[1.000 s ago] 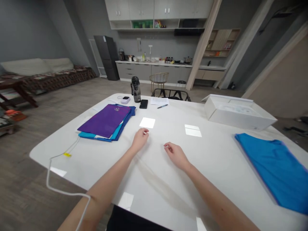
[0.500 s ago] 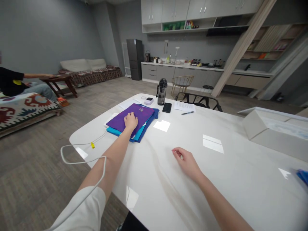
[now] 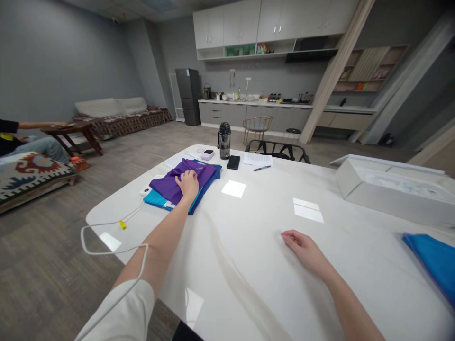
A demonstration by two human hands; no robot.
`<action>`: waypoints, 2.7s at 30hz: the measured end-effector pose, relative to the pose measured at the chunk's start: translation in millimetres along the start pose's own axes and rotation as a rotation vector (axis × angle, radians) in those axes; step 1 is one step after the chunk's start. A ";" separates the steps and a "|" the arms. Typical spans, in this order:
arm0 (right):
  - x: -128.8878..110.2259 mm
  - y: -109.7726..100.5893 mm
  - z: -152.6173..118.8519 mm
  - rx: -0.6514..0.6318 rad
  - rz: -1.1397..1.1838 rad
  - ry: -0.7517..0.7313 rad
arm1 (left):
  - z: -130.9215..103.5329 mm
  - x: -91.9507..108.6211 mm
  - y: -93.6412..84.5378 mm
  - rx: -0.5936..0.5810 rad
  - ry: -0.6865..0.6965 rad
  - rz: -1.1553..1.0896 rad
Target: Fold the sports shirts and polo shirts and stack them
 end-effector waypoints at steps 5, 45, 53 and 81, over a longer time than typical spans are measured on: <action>-2.6 -9.0 -10.4 -0.070 0.117 -0.018 | -56.4 79.7 4.3 -0.231 0.207 -0.220; -35.8 -33.6 -69.2 -0.829 0.382 0.378 | -244.5 288.3 55.6 -0.749 0.727 -0.162; -11.1 -57.3 -46.2 -0.025 0.307 -0.037 | -280.2 331.3 26.4 -0.727 0.763 -0.286; 18.9 -41.9 -10.6 0.086 -0.573 0.193 | -164.6 224.7 28.3 -0.733 0.719 -0.583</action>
Point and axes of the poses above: each hand's wrist, its own z-axis towards the middle knuckle, its own y-axis out of the palm, x = y × z, the point moved 1 cm from there along z, towards the middle knuckle, and after that the axes turned 4 degrees about -y, right-handed, at the moved point
